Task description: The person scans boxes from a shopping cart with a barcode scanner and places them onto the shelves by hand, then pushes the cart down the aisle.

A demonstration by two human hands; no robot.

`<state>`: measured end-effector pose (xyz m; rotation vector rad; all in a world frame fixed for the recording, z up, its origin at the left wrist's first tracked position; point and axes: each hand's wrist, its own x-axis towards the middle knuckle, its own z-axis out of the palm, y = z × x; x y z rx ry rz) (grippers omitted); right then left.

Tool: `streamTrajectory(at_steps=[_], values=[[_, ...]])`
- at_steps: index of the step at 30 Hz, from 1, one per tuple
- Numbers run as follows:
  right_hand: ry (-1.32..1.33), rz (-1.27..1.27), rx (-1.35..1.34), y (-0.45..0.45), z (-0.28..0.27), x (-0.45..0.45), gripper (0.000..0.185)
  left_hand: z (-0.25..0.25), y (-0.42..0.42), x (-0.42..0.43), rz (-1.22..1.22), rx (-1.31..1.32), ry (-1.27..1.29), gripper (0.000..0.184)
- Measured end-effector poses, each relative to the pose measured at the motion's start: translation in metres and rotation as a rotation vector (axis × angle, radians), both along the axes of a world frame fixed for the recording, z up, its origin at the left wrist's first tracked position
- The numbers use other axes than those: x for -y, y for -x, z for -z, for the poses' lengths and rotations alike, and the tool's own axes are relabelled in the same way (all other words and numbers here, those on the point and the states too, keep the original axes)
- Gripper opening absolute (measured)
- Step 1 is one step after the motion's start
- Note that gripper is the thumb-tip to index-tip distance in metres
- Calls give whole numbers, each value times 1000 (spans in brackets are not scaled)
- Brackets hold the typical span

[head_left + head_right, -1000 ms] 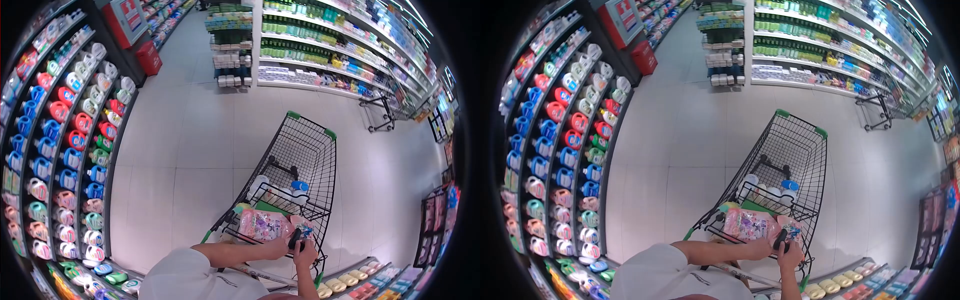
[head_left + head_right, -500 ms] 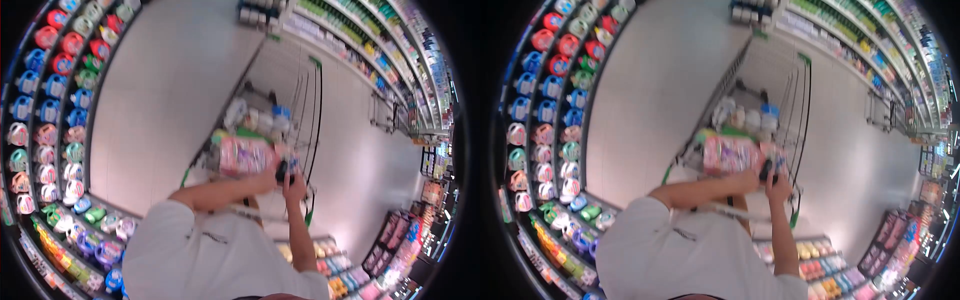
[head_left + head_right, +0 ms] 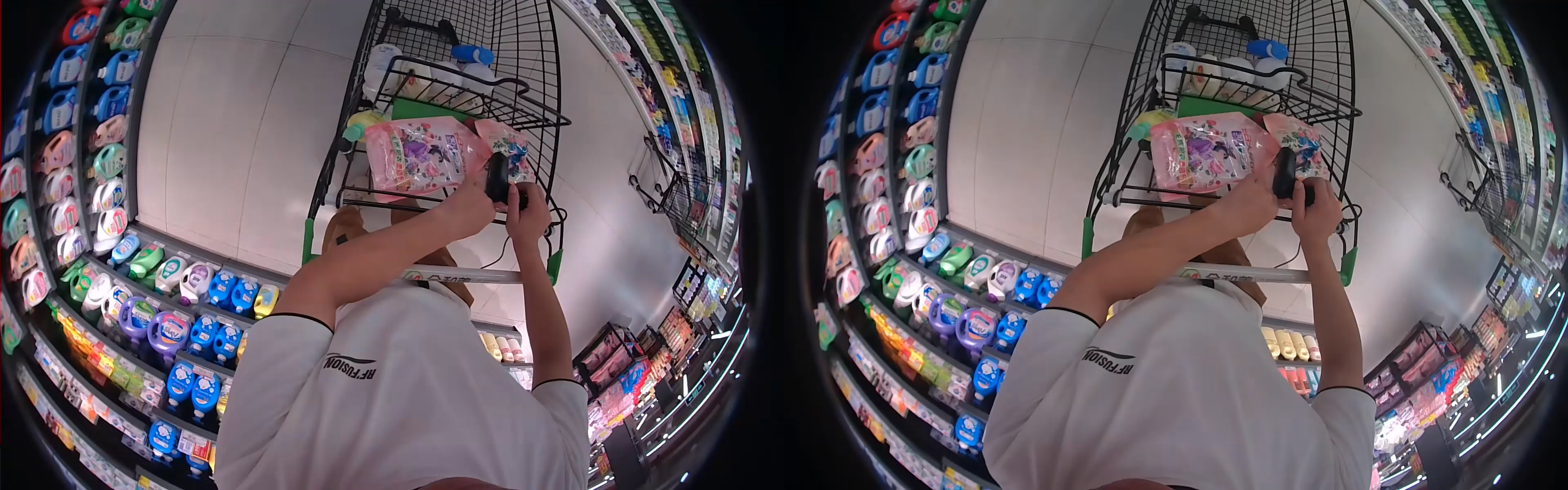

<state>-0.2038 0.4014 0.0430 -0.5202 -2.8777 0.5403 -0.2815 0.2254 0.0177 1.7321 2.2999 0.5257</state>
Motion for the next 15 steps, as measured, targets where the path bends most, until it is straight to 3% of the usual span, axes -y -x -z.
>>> streamTrajectory(at_steps=[6,15], values=[[40,-105,33,49,-5,-30,20,1,24,-23,-169,53,-27,10],[14,-238,25,125,1,-36,22,9,80,-22,-228,122,29,10]])
